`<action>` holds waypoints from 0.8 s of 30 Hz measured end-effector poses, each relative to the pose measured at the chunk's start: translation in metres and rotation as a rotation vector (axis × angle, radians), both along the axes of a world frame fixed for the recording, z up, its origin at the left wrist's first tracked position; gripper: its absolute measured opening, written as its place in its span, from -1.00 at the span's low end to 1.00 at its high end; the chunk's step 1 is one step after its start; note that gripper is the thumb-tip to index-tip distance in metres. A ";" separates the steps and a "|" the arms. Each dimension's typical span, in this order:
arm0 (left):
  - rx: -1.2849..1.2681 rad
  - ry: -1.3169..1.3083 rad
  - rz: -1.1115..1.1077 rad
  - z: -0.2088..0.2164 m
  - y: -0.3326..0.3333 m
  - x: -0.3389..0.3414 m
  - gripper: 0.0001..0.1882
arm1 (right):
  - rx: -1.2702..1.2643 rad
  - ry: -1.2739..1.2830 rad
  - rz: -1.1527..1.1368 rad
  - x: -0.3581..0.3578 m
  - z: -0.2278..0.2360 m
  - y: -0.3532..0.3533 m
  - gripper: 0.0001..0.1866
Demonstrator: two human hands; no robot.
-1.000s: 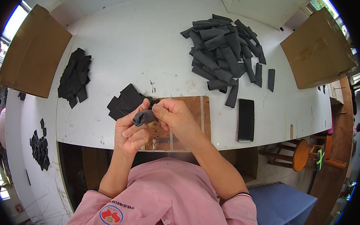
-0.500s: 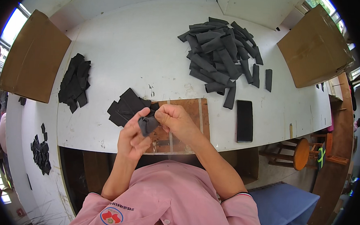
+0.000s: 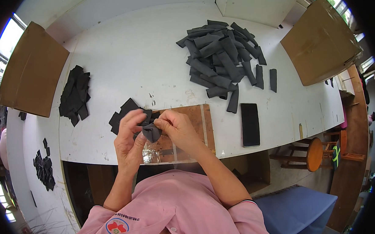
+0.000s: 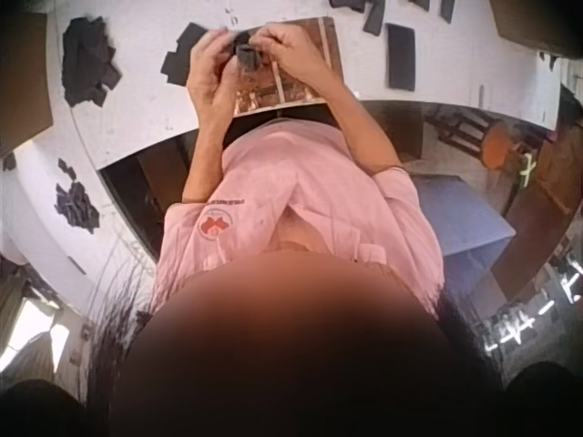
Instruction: The person is manipulating and assembling small black rectangular pieces on a workbench in a manufacturing setting.
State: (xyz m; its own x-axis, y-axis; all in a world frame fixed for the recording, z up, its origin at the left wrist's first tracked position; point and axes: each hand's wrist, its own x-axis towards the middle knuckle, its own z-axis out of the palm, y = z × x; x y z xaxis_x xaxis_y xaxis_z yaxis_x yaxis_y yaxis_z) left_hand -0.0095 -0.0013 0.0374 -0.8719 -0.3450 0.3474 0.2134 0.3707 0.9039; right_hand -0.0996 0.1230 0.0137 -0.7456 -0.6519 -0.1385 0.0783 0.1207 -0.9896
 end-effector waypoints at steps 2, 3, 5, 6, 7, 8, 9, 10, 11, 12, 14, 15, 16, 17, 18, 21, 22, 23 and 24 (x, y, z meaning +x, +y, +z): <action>-0.013 0.059 -0.094 0.002 -0.002 -0.002 -0.89 | -0.047 0.078 -0.079 0.004 0.005 0.004 -0.83; -0.016 0.065 -0.091 0.001 0.000 -0.001 -0.89 | -0.090 0.157 -0.156 0.005 0.010 0.008 -0.83; 0.332 0.128 -0.043 -0.003 0.003 -0.002 -0.92 | -0.148 0.386 -0.092 0.003 0.028 0.008 -0.79; 0.457 0.096 0.010 0.005 0.006 0.001 -0.92 | -0.019 0.729 -0.047 0.005 0.043 0.005 -0.78; 0.458 0.092 0.018 0.004 0.006 0.004 -0.92 | 0.115 1.067 0.003 0.009 0.053 0.004 -0.76; 0.422 0.137 0.046 0.003 0.004 0.007 -0.95 | 0.258 1.167 0.107 0.008 0.059 0.003 -0.75; 0.386 0.186 0.065 0.004 0.004 0.010 -0.91 | 0.259 1.165 0.107 0.007 0.053 0.004 -0.75; 0.411 0.133 0.061 -0.004 0.003 0.011 -0.89 | 0.299 1.181 0.150 0.004 0.037 0.004 -0.76; 0.411 0.130 0.052 -0.009 0.003 0.012 -0.89 | 0.338 1.197 0.194 0.003 0.024 0.004 -0.77; 0.625 0.063 -0.025 -0.012 0.005 0.010 -0.91 | 0.334 1.200 0.199 0.003 0.016 0.005 -0.77; 0.829 0.020 -0.152 -0.006 0.009 0.004 -0.81 | 0.267 1.074 0.115 0.007 0.005 0.008 -0.82; 0.826 0.020 -0.147 -0.006 0.005 0.001 -0.81 | 0.263 1.073 0.117 0.008 0.005 0.007 -0.82; 0.713 0.010 -0.240 -0.006 -0.001 -0.003 -0.82 | 0.242 1.033 0.097 0.008 0.005 0.005 -0.84; 0.598 -0.001 -0.331 -0.006 -0.005 -0.007 -0.81 | 0.222 0.994 0.077 0.008 0.005 0.004 -0.85; 0.489 0.005 -0.342 0.003 -0.007 -0.013 -0.82 | 0.221 0.993 0.079 0.007 0.009 0.004 -0.85; 0.277 -0.191 -0.277 0.019 -0.002 -0.014 -0.86 | 0.033 0.989 0.041 0.011 0.009 0.009 -0.87; 0.179 -0.167 -0.257 0.009 -0.002 -0.018 -0.85 | 0.033 0.906 0.035 0.012 -0.011 0.008 -0.86; 0.177 -0.163 -0.262 0.008 -0.002 -0.020 -0.85 | 0.032 0.823 0.028 0.012 -0.025 0.010 -0.86; 0.218 -0.137 -0.277 0.006 -0.004 -0.020 -0.85 | 0.028 0.822 0.033 0.012 -0.021 0.009 -0.86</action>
State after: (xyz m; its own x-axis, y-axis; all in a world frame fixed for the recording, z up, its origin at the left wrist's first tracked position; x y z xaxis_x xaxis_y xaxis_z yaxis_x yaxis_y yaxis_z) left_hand -0.0296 -0.0052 0.0436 -0.9758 -0.1421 0.1661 0.1509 0.1119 0.9822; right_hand -0.0878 0.1316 -0.0078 -0.5968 -0.6793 0.4270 -0.6741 0.1358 -0.7260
